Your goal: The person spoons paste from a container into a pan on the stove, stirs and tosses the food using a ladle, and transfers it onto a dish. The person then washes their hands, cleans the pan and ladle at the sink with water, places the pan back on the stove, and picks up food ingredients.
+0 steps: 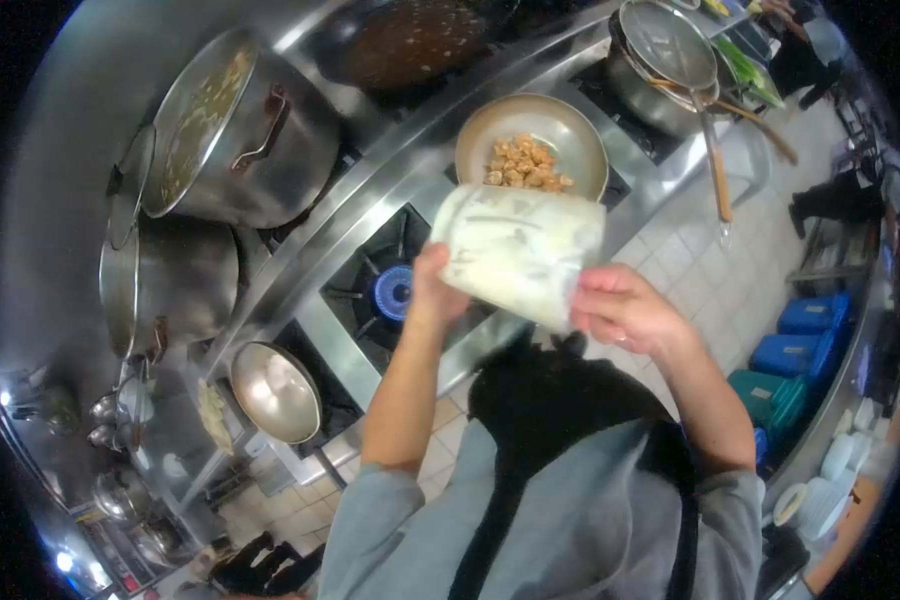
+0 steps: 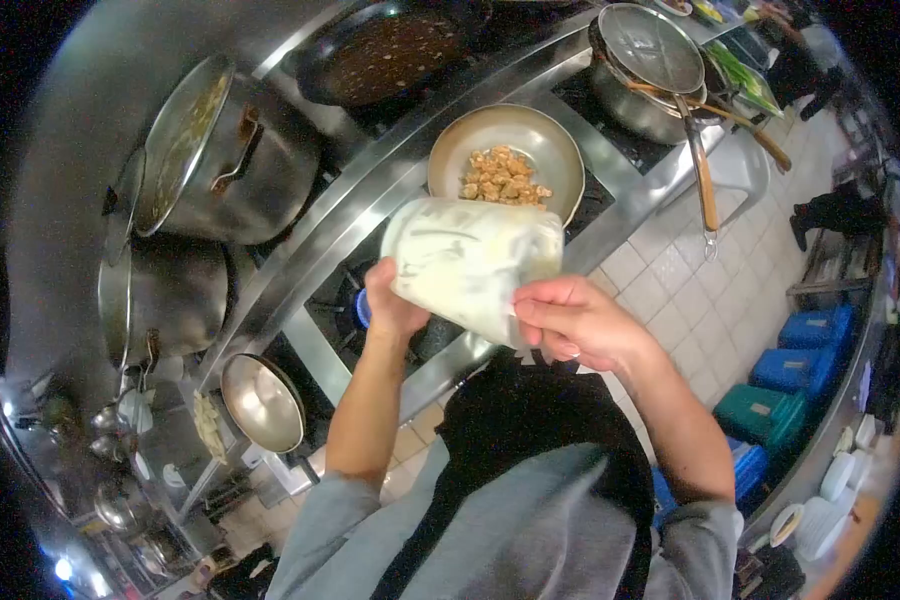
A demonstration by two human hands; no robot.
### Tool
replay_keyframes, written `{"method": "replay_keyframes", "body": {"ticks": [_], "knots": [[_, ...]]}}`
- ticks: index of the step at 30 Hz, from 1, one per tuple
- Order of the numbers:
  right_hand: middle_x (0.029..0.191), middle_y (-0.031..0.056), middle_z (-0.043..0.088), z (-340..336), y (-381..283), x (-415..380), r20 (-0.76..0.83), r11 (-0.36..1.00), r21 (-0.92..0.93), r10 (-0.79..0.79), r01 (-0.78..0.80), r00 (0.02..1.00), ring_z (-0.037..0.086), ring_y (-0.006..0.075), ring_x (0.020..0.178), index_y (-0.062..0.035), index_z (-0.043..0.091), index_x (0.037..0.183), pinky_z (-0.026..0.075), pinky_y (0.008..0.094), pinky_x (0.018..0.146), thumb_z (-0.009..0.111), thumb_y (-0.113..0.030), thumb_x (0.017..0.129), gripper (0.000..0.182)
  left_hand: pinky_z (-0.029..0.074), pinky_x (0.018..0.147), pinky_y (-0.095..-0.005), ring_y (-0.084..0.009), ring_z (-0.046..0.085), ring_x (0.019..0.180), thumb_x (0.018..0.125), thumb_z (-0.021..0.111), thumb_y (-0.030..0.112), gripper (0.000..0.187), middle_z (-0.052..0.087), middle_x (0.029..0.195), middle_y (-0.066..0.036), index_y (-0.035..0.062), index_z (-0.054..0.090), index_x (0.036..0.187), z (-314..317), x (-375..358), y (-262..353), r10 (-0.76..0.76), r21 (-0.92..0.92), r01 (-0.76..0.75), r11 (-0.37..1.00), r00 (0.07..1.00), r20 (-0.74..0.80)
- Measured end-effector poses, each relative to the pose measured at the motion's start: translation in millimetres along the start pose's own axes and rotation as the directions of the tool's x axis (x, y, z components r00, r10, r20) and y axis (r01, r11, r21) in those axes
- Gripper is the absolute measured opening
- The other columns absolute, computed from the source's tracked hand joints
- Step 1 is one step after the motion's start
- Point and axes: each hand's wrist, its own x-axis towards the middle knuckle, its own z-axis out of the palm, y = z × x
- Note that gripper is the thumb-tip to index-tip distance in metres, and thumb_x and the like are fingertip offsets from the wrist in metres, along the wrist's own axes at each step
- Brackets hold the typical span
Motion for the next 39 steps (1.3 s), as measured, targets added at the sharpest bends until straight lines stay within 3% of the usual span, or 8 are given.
{"method": "replay_keyframes", "body": {"ticks": [9,15,17,18,20,26,33,39], "knots": [[0.073,0.0018,0.059,3,6,13,-0.072,0.996,0.019,-0.087,0.088,0.994,0.040,0.0032,0.046,-0.0015,0.067,0.114,0.028,0.0197,0.040,0.059,-0.017,0.100,0.023,0.039,0.111,-0.0464,-0.0322,0.051,0.130,0.083,0.058,0.059,0.082,0.052,0.142,-0.015,0.0031,0.045,0.142,-27,-8,26,0.187,-0.166,-0.220,0.961,0.963,-0.194],[0.074,0.0044,0.062,5,5,44,-0.244,0.935,-0.337,-0.199,0.110,0.949,0.048,0.0073,0.050,-0.0014,0.067,0.112,0.039,0.0224,0.045,0.061,-0.017,0.098,0.022,0.038,0.112,-0.0460,-0.0323,0.050,0.131,0.086,0.052,0.059,0.079,0.052,0.143,-0.014,0.0039,0.046,0.142,-44,9,21,0.149,-0.189,-0.182,0.965,0.973,-0.174],[0.077,0.0111,0.064,14,11,57,-0.081,0.494,-0.782,-0.685,0.380,0.724,0.061,0.0186,0.057,-0.0008,0.066,0.111,0.049,0.0318,0.051,0.062,-0.013,0.094,0.021,0.039,0.111,-0.0462,-0.0328,0.050,0.130,0.086,0.051,0.059,0.079,0.052,0.142,-0.015,0.0031,0.046,0.142,-47,9,20,0.152,-0.192,-0.189,0.963,0.970,-0.188],[0.077,0.0111,0.064,18,6,60,-0.084,0.497,-0.781,-0.683,0.378,0.725,0.061,0.0186,0.057,-0.0008,0.066,0.111,0.049,0.0318,0.051,0.062,-0.013,0.094,0.021,0.039,0.111,-0.0465,-0.0333,0.051,0.130,0.086,0.051,0.060,0.080,0.052,0.142,-0.016,0.0023,0.046,0.141,-48,8,19,0.155,-0.191,-0.193,0.962,0.968,-0.197],[0.084,0.0155,0.064,26,-12,59,0.260,-0.070,-0.943,-0.762,0.325,0.592,0.067,0.0294,0.069,-0.0010,0.064,0.113,0.055,0.0398,0.059,0.063,-0.008,0.089,0.025,0.041,0.109,-0.0470,-0.0339,0.052,0.129,0.086,0.051,0.061,0.081,0.053,0.141,-0.017,0.0011,0.047,0.141,-58,2,17,0.149,-0.205,-0.192,0.960,0.967,-0.208],[0.089,0.0121,0.064,53,-43,46,0.338,-0.211,-0.941,-0.645,0.266,0.685,0.068,0.0321,0.070,-0.0032,0.061,0.118,0.057,0.0407,0.061,0.063,-0.006,0.082,0.037,0.046,0.105,-0.0476,-0.0348,0.056,0.122,0.082,0.056,0.066,0.090,0.055,0.136,-0.021,-0.0027,0.048,0.140,-88,0,12,0.135,-0.259,-0.229,0.938,0.933,-0.334],[0.088,0.0141,0.066,68,-53,41,0.356,-0.213,-0.935,-0.590,0.285,0.725,0.069,0.0331,0.071,0.0004,0.060,0.119,0.057,0.0416,0.061,0.061,-0.005,0.081,0.039,0.048,0.102,-0.0478,-0.0352,0.058,0.119,0.081,0.058,0.065,0.087,0.057,0.133,-0.021,-0.0019,0.051,0.137,-102,-2,6,0.156,-0.235,-0.231,0.944,0.942,-0.299],[0.091,0.0167,0.068,75,-51,46,0.380,-0.210,-0.925,-0.545,0.317,0.748,0.070,0.0342,0.073,0.0016,0.061,0.107,0.058,0.0420,0.063,0.059,-0.005,0.081,0.027,0.050,0.099,-0.0487,-0.0354,0.060,0.116,0.081,0.056,0.065,0.083,0.059,0.131,-0.021,-0.0012,0.055,0.132,-85,-8,12,0.124,-0.219,-0.195,0.956,0.945,-0.304]]}}
